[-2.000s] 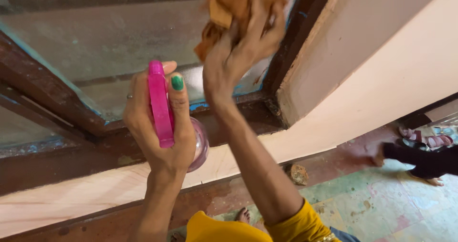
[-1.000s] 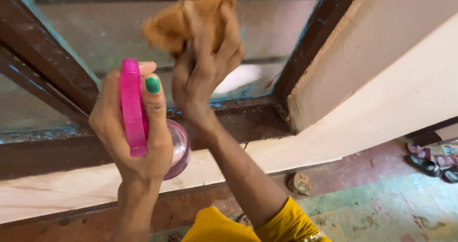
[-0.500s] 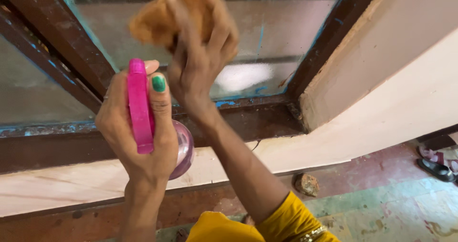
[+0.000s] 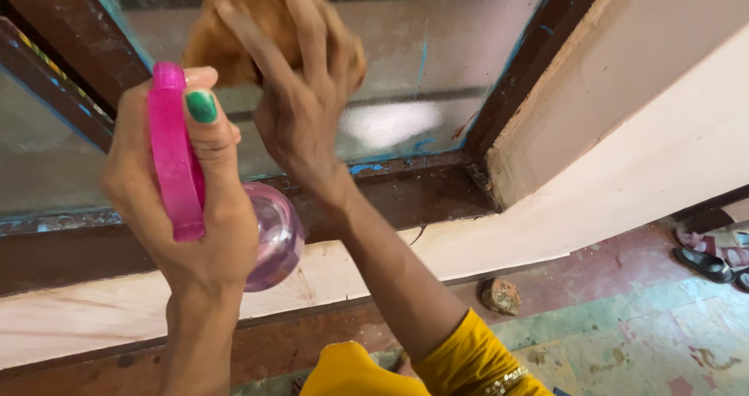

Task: The person cleans a window pane and frame using a spray bottle and a cloth, wiping the glass and the wooden divider.

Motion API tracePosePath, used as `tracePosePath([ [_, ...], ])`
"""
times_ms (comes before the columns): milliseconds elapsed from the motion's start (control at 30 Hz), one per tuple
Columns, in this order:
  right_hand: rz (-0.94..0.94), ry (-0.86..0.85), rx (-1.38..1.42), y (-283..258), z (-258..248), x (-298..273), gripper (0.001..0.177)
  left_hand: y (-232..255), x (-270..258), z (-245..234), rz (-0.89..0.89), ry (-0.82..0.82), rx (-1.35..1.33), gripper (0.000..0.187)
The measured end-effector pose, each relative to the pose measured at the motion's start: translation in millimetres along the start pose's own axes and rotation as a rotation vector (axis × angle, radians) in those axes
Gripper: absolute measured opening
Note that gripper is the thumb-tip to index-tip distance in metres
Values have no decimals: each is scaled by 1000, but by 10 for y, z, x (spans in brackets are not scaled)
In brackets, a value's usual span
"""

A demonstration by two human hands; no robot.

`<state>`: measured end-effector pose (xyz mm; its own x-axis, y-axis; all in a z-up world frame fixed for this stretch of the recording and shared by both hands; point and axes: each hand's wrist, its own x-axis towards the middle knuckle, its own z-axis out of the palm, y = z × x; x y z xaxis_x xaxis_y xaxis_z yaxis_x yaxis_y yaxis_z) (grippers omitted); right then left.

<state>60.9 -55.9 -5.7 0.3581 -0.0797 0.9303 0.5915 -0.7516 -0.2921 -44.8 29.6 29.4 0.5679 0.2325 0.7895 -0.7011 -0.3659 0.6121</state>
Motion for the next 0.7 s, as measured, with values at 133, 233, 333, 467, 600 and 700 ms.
tracePosePath([
  [133, 33, 18, 22, -89, 57, -313, 47, 38, -12, -41, -65, 1, 41, 45],
  [233, 42, -9, -18, -137, 95, -158, 42, 17, 65, -73, -20, 6, 72, 46],
  [333, -42, -78, -52, -122, 183, 271, 41, 12, 149, -145, 31, -5, 82, 43],
  [467, -72, -291, -50, -136, 242, 551, 48, -40, 328, -200, 118, 43, 120, 41],
  [600, -229, -158, -80, -339, 80, 136, 52, 56, 328, -323, 92, 5, 33, 37],
  [700, -169, -198, -17, -408, 107, 86, 54, 72, 300, -363, 85, 29, 35, 36],
])
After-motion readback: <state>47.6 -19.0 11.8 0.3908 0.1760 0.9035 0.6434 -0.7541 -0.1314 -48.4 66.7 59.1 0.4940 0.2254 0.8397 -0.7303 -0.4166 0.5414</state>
